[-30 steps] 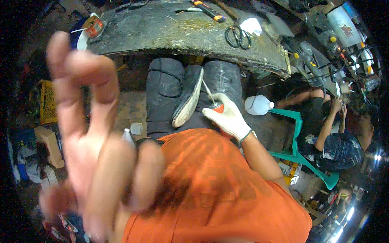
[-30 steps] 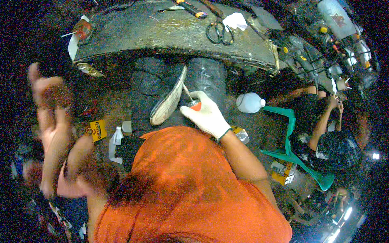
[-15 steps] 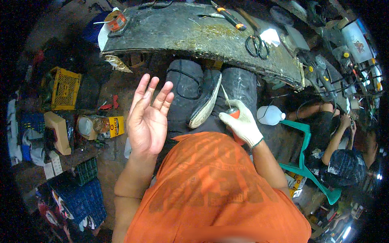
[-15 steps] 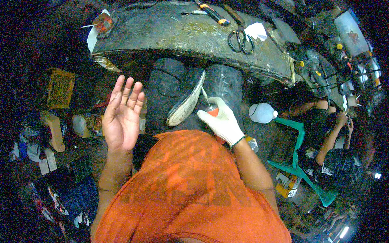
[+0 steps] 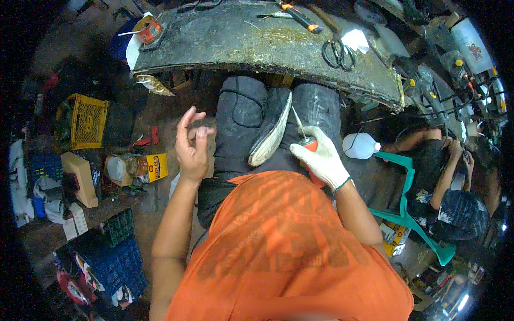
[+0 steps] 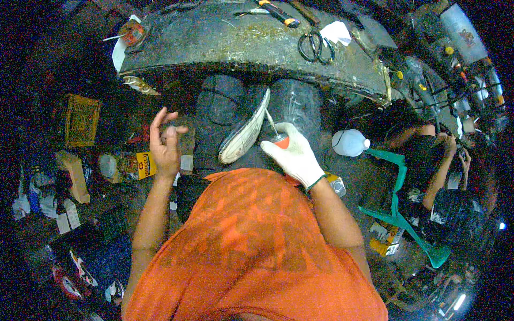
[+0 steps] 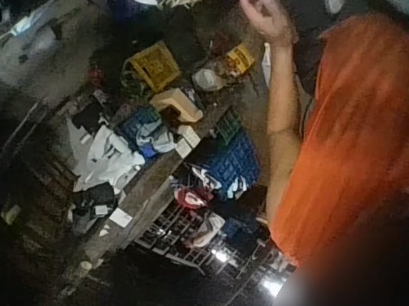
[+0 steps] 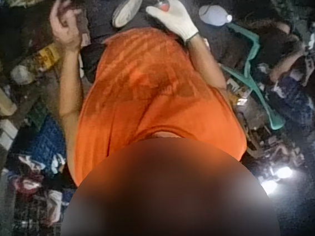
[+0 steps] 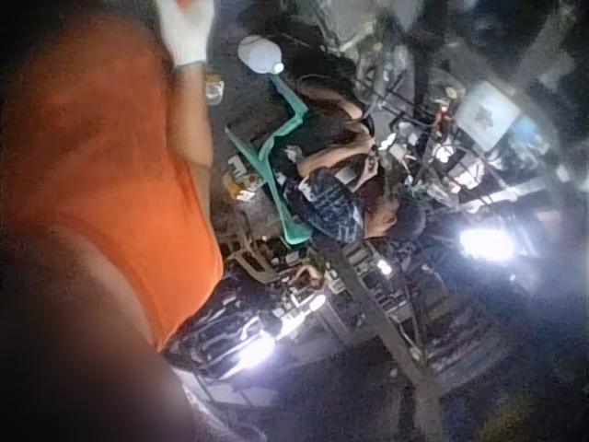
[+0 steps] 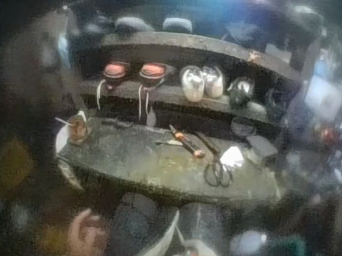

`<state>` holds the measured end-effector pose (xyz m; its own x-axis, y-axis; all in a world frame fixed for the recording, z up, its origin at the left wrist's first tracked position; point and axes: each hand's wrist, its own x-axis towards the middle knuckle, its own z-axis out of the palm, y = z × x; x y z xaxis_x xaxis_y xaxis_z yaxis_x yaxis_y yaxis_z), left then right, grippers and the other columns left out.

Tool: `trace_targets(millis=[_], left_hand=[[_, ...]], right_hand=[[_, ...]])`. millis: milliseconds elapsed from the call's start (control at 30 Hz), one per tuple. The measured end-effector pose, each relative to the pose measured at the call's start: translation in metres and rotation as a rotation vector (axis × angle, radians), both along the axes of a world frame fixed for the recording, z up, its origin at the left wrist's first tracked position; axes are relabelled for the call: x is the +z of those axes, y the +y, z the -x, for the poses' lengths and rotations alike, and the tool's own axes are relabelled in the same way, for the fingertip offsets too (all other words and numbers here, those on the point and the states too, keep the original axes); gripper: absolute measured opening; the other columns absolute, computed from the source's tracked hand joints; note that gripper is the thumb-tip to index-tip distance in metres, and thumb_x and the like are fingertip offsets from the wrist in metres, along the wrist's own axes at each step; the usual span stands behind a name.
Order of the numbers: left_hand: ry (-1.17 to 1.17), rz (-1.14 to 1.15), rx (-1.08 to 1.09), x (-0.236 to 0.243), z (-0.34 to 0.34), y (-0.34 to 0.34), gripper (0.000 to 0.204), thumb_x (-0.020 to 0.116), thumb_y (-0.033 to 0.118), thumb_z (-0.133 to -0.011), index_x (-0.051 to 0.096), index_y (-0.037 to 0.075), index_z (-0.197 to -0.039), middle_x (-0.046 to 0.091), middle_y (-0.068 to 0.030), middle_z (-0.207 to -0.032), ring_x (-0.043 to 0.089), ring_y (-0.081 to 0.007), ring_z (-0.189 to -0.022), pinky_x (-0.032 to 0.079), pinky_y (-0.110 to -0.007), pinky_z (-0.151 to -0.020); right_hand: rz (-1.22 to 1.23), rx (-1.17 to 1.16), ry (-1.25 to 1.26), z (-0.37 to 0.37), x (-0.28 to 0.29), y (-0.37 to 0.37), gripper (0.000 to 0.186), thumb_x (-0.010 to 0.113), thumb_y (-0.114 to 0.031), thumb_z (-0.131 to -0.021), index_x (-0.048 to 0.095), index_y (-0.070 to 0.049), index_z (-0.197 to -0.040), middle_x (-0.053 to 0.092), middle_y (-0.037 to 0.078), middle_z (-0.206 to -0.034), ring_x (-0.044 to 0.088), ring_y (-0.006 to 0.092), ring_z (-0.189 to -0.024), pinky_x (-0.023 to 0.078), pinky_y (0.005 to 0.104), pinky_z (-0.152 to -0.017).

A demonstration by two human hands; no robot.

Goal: The person uses a red-handled awl to repeatedly puncture and scrape the sole of a white slip-on shoe, then switches to a grey shoe sole and continues the same puncturing and scraping motions. The work is performed while seated on the floor with the workbench between the legs.

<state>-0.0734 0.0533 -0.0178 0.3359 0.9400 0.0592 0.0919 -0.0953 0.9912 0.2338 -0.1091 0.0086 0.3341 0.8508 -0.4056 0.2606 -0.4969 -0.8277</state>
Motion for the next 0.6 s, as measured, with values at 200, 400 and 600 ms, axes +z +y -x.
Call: trace_targets(millis=[200,400,600], left_hand=[[0.411,-0.222,-0.514,0.003,-0.05,-0.041,0.127,0.094,0.048,-0.082,0.018,-0.003,-0.171,0.039,-0.0229,-0.174,0.029,-0.0395,-0.166,0.004,-0.058,-0.138],[0.178,-0.151,-0.364,-0.02,-0.079,-0.041,0.074,0.08,0.015,-0.095,0.051,-0.003,-0.16,0.062,-0.0269,-0.155,0.059,-0.034,-0.147,0.042,-0.043,-0.125],[0.196,-0.109,-0.208,-0.017,-0.078,-0.038,0.069,0.079,0.014,-0.096,0.055,-0.004,-0.158,0.069,-0.0243,-0.146,0.068,-0.0279,-0.133,0.05,-0.039,-0.116]], right_hand=[[0.017,0.001,0.062,-0.003,0.012,0.003,0.065,0.088,-0.04,-0.091,0.065,0.0,-0.137,0.075,0.014,-0.105,0.071,0.0227,-0.097,0.057,0.0376,-0.091],[-0.097,0.091,-0.032,0.0,0.017,0.006,0.06,0.086,-0.044,-0.093,0.067,0.0,-0.129,0.077,0.017,-0.11,0.073,0.0251,-0.102,0.059,0.0387,-0.092],[-0.185,0.182,-0.036,0.013,0.002,0.024,0.056,0.085,-0.04,-0.095,0.068,0.0,-0.129,0.075,0.014,-0.11,0.07,0.021,-0.103,0.057,0.0373,-0.093]])
